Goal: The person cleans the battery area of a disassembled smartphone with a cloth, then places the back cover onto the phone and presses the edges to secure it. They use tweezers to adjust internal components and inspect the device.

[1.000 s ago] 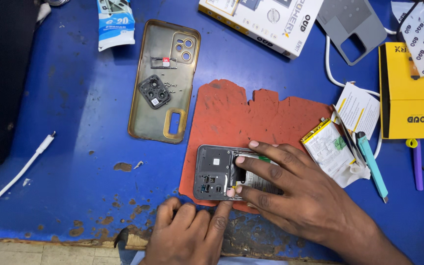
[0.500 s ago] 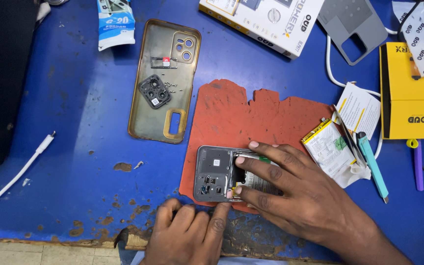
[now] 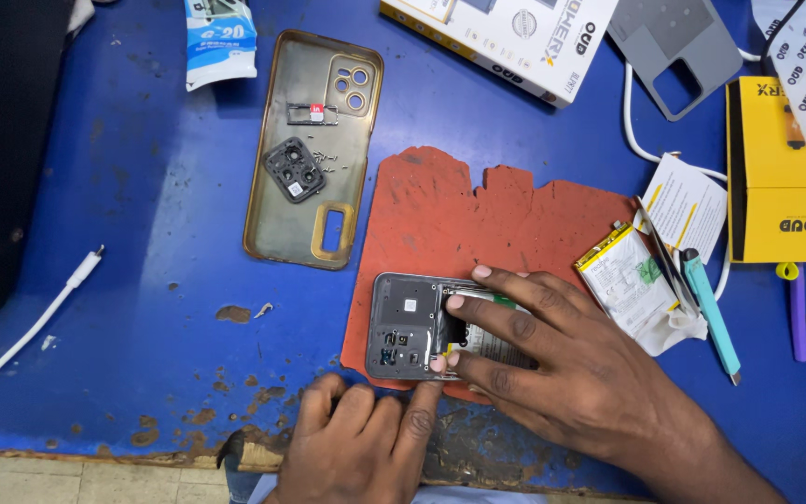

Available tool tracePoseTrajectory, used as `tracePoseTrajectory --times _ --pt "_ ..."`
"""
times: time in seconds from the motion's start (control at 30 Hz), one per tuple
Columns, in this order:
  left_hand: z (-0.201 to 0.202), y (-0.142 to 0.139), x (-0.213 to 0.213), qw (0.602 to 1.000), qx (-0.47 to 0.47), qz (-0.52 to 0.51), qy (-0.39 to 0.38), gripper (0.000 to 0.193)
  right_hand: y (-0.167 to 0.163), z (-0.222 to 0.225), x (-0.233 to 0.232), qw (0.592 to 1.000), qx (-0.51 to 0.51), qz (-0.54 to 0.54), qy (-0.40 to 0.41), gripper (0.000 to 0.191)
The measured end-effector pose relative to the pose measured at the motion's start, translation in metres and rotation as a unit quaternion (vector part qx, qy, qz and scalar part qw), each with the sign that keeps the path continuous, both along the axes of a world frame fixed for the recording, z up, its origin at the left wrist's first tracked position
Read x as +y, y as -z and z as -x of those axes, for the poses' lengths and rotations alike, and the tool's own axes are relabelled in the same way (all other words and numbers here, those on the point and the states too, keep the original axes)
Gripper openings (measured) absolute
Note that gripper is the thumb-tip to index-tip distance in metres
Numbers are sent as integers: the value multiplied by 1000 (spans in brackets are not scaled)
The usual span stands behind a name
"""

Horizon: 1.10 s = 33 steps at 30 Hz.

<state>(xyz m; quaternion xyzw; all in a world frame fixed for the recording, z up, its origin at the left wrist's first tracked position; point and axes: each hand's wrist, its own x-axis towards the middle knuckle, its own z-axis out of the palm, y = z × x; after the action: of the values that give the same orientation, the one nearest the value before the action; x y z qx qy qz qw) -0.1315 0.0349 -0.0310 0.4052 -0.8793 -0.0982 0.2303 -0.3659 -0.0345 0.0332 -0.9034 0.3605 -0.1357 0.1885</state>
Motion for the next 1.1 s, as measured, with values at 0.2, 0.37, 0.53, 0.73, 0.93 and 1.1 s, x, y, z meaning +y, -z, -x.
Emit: tracePoseTrajectory --times 0.2,0.37,0.53,0.73,0.93,1.1 --pt "-1 1 0 1000 11 -11 5 49 -2 -1 0 1000 4 -5 6 22" --pt "-4 7 4 999 26 33 -13 44 -1 -2 1 1000 -3 -15 8 23" --pt "-4 11 6 999 37 33 -20 43 0 1 2 1000 1 -13 11 24" --pt "-3 10 7 999 42 8 -20 42 1 0 3 1000 -2 -8 9 24" --pt "-3 6 3 1000 19 14 -3 42 1 2 5 1000 1 -9 10 28" --pt "-1 3 3 1000 7 1 -3 41 2 3 6 1000 6 -12 3 32"
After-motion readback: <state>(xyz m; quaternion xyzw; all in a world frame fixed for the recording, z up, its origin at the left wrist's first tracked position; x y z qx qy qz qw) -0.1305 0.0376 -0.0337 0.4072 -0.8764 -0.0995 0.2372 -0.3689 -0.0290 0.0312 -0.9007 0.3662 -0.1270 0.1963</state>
